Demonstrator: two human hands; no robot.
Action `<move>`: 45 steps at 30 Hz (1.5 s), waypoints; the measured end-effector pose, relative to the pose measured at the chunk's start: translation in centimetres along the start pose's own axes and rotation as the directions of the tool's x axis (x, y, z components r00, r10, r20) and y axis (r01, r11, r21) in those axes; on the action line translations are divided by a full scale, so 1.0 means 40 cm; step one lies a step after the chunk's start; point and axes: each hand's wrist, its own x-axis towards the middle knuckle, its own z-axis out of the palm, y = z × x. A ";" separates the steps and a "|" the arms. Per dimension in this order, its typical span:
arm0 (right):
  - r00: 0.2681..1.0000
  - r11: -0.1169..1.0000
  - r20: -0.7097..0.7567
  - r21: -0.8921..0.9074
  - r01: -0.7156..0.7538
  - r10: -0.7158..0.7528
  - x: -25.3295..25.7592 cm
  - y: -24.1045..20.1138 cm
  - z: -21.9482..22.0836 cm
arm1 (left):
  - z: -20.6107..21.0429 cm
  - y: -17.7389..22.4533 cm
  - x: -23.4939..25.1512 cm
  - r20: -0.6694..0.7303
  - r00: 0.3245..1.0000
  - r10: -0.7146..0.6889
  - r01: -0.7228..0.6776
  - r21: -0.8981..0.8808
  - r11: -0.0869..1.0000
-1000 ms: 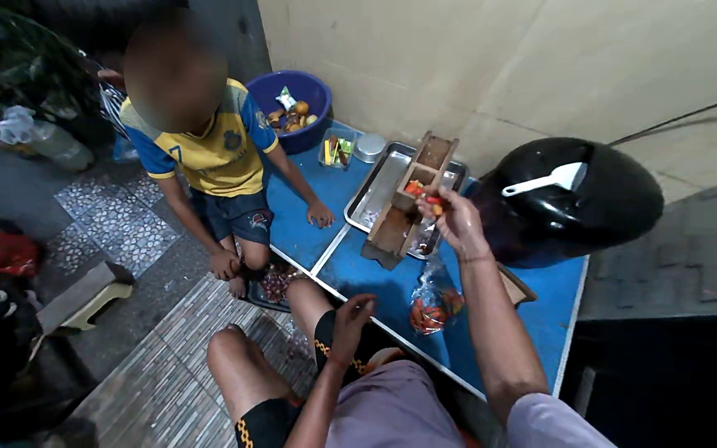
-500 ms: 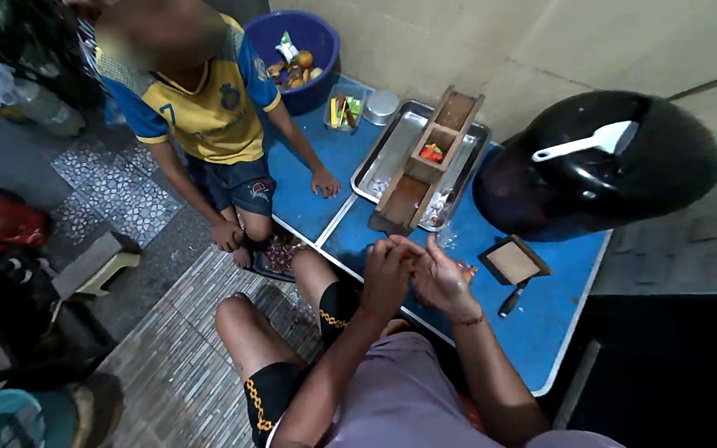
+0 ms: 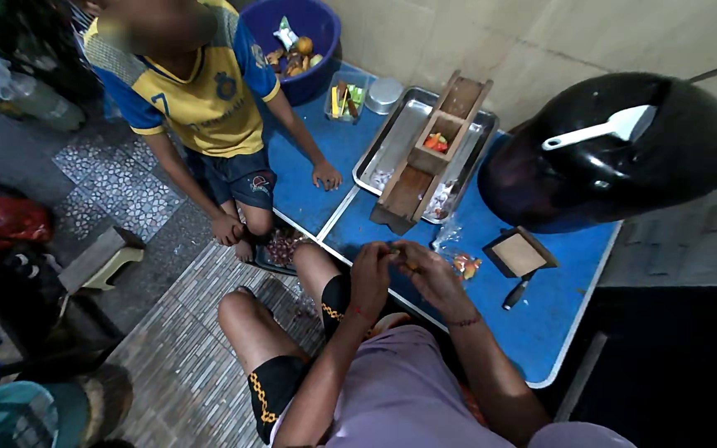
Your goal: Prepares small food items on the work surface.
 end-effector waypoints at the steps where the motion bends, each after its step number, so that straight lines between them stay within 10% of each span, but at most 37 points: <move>1: 1.000 0.998 -0.008 -0.053 0.026 -0.026 -0.003 0.000 -0.001 | 0.000 -0.002 0.000 0.025 0.999 -0.027 0.029 -0.053 0.998; 11: 0.999 0.963 0.039 -0.270 0.012 -0.002 -0.009 -0.012 -0.028 | -0.018 -0.046 -0.003 0.270 0.962 -0.049 0.137 -0.316 0.939; 25: 0.950 0.932 0.049 0.186 -0.311 0.307 -0.005 0.019 -0.066 | -0.012 -0.068 -0.002 0.379 0.925 0.034 0.186 -0.528 0.828; 45: 0.986 0.985 -0.139 0.135 0.111 -0.092 -0.002 0.106 0.027 | 0.054 -0.063 -0.019 0.142 0.924 -0.354 0.374 -0.155 0.914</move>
